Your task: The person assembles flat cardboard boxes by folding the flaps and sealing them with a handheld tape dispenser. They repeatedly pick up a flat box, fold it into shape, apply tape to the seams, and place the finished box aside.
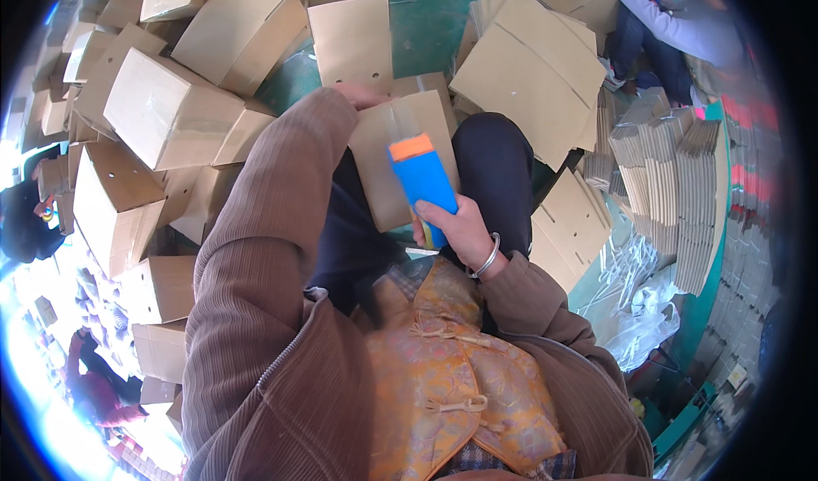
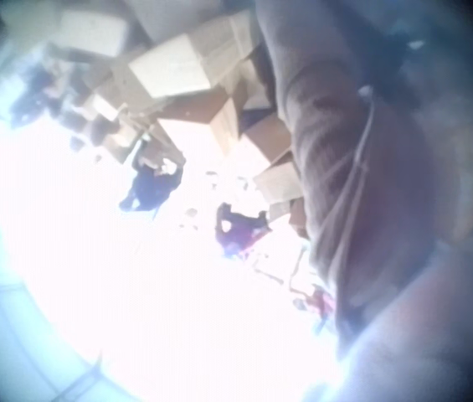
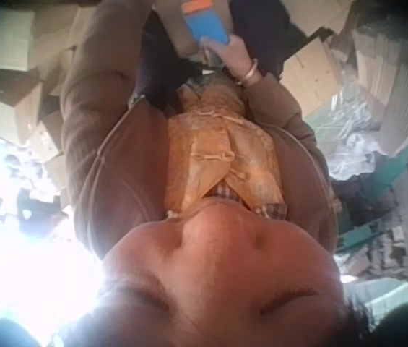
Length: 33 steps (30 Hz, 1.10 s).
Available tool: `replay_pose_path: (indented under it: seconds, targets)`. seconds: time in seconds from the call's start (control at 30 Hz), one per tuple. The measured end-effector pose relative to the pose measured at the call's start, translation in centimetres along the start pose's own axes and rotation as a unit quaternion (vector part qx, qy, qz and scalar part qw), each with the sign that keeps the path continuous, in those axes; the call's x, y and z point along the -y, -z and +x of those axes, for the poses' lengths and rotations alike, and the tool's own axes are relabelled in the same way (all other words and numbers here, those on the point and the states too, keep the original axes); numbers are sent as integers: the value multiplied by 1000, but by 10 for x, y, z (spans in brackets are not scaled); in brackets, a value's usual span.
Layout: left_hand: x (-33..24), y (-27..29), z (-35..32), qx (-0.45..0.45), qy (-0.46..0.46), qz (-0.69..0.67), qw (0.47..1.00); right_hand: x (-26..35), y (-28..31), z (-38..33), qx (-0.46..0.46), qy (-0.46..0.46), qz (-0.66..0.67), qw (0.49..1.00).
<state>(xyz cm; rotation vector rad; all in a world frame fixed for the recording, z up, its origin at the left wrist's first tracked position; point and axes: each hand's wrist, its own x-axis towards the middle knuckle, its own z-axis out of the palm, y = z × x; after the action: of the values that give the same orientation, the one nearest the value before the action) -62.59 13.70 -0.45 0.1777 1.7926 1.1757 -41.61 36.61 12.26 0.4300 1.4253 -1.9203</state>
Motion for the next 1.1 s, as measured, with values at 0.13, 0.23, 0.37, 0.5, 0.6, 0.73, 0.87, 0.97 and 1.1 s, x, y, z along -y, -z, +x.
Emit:
replay_pose_path:
  seconds: [0.13, 0.23, 0.37, 0.5, 0.6, 0.73, 0.87, 0.97, 1.1]
  targets:
    - [2, 5, 5, -49, 108, 66, 991, 0, 0, 1, -4, 1, 4, 1000]
    - [-12, 8, 11, -47, 93, 329, 938, 0, 0, 3, -4, 9, 3, 1000]
    - [-44, -7, 3, -132, 32, 264, 955, 2, 0, 4, 10, 12, 9, 1000]
    - [-56, -52, -27, -206, -21, 312, 927, 3, -3, 2, -7, 13, -17, 1000]
    - [-61, -61, -38, -218, -33, 349, 911, 5, -3, -2, -11, 21, -13, 1000]
    - [-65, -57, -35, -205, -16, 340, 918, -4, 4, -21, 0, 14, -20, 1000]
    - [-64, -55, -29, -192, -2, 334, 923, -29, 11, -50, -14, -36, -47, 998]
    - [-62, -57, -29, -196, 12, 320, 927, -45, 19, -70, 0, -48, -31, 998]
    - [-59, -55, -25, -216, 8, 312, 925, -65, 29, -100, 10, -100, -28, 995]
